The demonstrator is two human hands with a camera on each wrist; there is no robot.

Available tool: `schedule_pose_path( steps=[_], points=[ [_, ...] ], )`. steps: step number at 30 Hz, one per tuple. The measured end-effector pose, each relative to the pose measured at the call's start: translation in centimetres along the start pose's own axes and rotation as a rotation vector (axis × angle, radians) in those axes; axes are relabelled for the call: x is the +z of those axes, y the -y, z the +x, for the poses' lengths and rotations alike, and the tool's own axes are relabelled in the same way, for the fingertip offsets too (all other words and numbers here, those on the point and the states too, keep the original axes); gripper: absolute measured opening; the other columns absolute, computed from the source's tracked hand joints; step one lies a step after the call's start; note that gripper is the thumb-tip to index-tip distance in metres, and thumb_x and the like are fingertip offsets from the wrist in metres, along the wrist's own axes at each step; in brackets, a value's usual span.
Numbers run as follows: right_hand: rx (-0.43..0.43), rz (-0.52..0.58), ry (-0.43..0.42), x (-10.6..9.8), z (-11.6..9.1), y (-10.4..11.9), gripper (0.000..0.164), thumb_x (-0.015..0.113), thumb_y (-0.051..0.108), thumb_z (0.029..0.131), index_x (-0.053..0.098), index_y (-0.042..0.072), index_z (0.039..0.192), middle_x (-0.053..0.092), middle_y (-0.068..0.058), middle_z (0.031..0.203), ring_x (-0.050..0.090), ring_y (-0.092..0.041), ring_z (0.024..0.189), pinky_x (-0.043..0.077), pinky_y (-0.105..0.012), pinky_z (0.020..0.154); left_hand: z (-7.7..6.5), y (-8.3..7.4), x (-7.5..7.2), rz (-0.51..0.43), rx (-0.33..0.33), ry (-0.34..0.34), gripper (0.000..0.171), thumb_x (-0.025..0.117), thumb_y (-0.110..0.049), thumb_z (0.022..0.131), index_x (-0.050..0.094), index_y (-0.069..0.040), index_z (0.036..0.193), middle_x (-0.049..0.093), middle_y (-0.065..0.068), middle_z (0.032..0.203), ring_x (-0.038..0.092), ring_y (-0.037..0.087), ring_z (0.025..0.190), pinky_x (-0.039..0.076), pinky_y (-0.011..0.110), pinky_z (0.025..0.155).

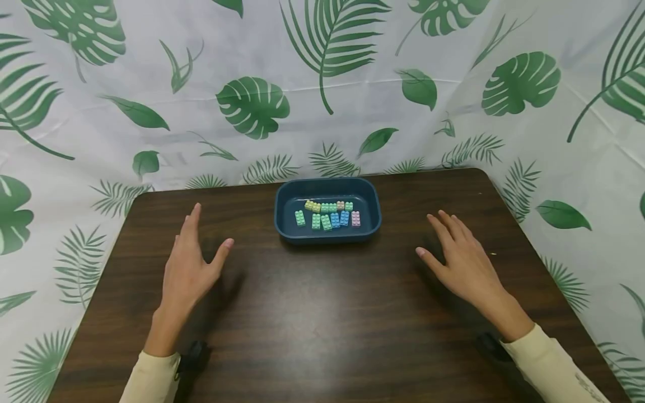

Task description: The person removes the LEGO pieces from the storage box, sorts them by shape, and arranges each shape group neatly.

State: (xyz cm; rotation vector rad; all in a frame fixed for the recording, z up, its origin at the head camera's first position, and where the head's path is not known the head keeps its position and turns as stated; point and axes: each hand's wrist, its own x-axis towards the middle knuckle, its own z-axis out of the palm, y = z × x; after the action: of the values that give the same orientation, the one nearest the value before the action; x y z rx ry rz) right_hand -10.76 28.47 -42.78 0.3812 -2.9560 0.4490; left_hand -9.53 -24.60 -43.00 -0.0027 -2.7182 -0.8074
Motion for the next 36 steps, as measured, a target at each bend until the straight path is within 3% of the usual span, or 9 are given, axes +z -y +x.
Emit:
schedule_pose_path(
  steps=[6,10,14,20,24,30,36],
  points=[
    [-0.011,0.026,-0.037,0.0,0.1,0.7,0.081,0.065,0.049,0.103,0.03,0.015,0.167,0.035,-0.024,0.169,0.036,-0.053,0.151,0.034,-0.076,0.113,0.6,-0.5,0.3,-0.055,-0.032,0.003,0.092,0.066,-0.055,0.1,0.013,-0.03,0.171,0.03,0.014,0.174,0.033,0.046,0.157,0.036,0.073,0.114],
    [-0.012,0.054,-0.119,-0.1,0.3,1.3,0.077,0.071,0.04,0.102,0.036,0.013,0.164,0.044,-0.024,0.162,0.045,-0.05,0.144,0.041,-0.072,0.109,1.2,-0.8,1.0,-0.203,-0.062,-0.017,0.083,0.064,-0.049,0.103,0.021,-0.023,0.17,0.036,0.012,0.171,0.033,0.042,0.158,0.032,0.07,0.119],
    [-0.011,0.076,-0.164,-0.1,0.6,2.0,0.075,0.074,0.034,0.099,0.04,0.012,0.162,0.048,-0.024,0.158,0.049,-0.048,0.14,0.045,-0.07,0.106,2.0,-1.3,1.7,-0.359,-0.124,-0.081,0.07,0.063,-0.042,0.106,0.034,-0.018,0.165,0.046,0.008,0.165,0.037,0.034,0.157,0.028,0.064,0.124],
    [-0.045,0.081,-0.164,0.6,1.6,2.9,0.072,0.075,0.033,0.099,0.043,0.011,0.16,0.049,-0.022,0.158,0.049,-0.046,0.141,0.045,-0.068,0.108,3.2,-2.1,2.9,-0.514,-0.173,-0.181,0.057,0.062,-0.033,0.107,0.044,-0.016,0.158,0.052,0.004,0.16,0.038,0.023,0.156,0.028,0.057,0.126],
    [-0.065,0.072,-0.162,1.2,2.5,3.2,0.072,0.075,0.033,0.099,0.044,0.009,0.159,0.049,-0.022,0.158,0.047,-0.045,0.145,0.042,-0.069,0.112,4.2,-2.6,4.1,-0.539,-0.169,-0.171,0.059,0.062,-0.032,0.107,0.041,-0.013,0.159,0.051,0.008,0.161,0.038,0.025,0.156,0.028,0.059,0.126],
    [-0.066,0.063,-0.128,1.9,3.6,3.3,0.072,0.073,0.036,0.1,0.043,0.01,0.16,0.046,-0.022,0.16,0.043,-0.044,0.148,0.039,-0.071,0.113,5.5,-3.3,6.0,-0.52,-0.138,-0.104,0.063,0.062,-0.034,0.107,0.038,-0.01,0.161,0.048,0.011,0.163,0.036,0.029,0.158,0.026,0.057,0.128],
    [-0.084,0.063,-0.109,2.2,4.4,3.8,0.07,0.072,0.038,0.1,0.044,0.012,0.159,0.047,-0.019,0.16,0.041,-0.044,0.15,0.038,-0.07,0.115,6.3,-3.4,7.0,-0.618,-0.189,-0.04,0.064,0.06,-0.038,0.108,0.037,-0.012,0.161,0.045,0.01,0.165,0.034,0.027,0.159,0.027,0.055,0.129]
  ],
)
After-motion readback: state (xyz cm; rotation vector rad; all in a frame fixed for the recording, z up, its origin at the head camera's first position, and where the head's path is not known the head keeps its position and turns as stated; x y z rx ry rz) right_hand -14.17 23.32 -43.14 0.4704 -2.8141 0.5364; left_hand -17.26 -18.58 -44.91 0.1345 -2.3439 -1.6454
